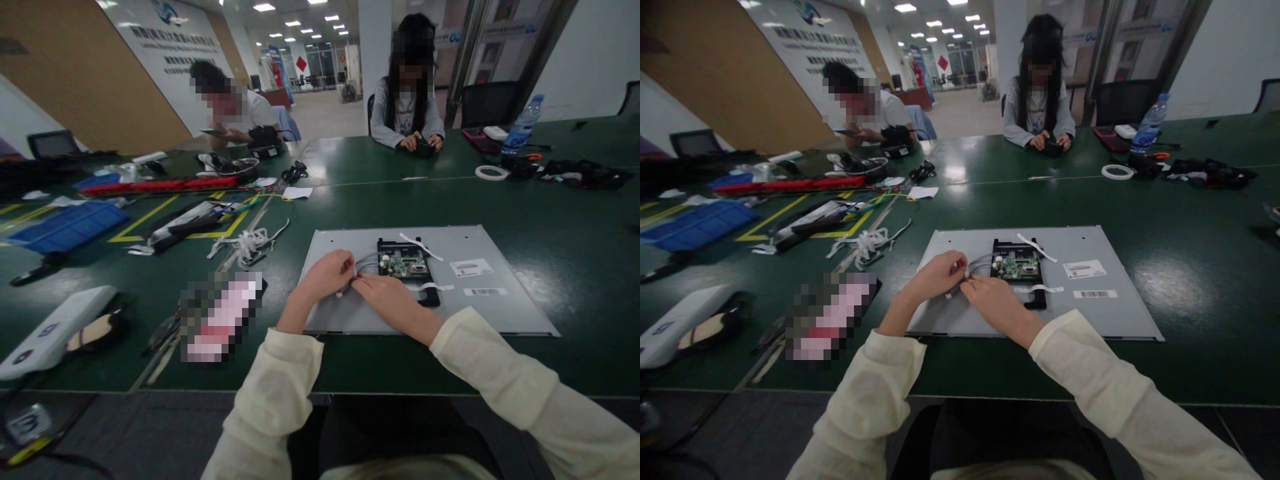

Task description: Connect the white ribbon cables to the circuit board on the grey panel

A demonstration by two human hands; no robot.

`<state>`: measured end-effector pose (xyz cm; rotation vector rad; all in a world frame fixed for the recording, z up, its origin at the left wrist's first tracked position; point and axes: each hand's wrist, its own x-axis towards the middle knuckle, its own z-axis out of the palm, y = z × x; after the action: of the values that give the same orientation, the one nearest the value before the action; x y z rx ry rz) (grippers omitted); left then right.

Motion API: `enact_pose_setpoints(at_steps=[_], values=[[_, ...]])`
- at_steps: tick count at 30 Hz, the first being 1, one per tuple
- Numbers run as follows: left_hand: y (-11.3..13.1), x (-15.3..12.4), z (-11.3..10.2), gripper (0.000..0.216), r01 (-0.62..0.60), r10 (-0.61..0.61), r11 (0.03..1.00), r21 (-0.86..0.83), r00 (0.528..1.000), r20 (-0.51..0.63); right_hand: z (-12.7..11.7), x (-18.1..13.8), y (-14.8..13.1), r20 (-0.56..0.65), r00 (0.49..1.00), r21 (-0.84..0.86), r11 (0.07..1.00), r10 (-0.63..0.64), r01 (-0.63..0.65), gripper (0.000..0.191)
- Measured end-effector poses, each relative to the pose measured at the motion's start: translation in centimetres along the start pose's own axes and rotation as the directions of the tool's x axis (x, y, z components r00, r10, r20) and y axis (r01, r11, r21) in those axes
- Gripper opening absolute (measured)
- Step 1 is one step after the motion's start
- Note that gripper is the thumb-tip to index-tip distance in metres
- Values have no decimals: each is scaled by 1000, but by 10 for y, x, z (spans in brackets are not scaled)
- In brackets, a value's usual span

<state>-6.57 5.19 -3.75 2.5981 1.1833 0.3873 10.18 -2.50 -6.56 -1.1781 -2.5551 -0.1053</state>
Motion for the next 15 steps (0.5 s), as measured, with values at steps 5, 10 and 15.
enact_pose_setpoints(at_steps=[5, 10, 15], values=[[-5, 1, 7, 11, 34, -32, 998, 57, 999, -38, -1, -3, -3, 24, 1000, 14, 1000, 16, -17, 25], [-8, -2, 7, 22, 0, 0, 1000, 11, 997, -76, 2, -8, -6, -4, 1000, 45, 999, -5, 6, 31], [-18, -1, 10, 27, -20, 19, 1000, -6, 988, -151, 2, -9, -8, -38, 999, 72, 997, 9, -6, 34]])
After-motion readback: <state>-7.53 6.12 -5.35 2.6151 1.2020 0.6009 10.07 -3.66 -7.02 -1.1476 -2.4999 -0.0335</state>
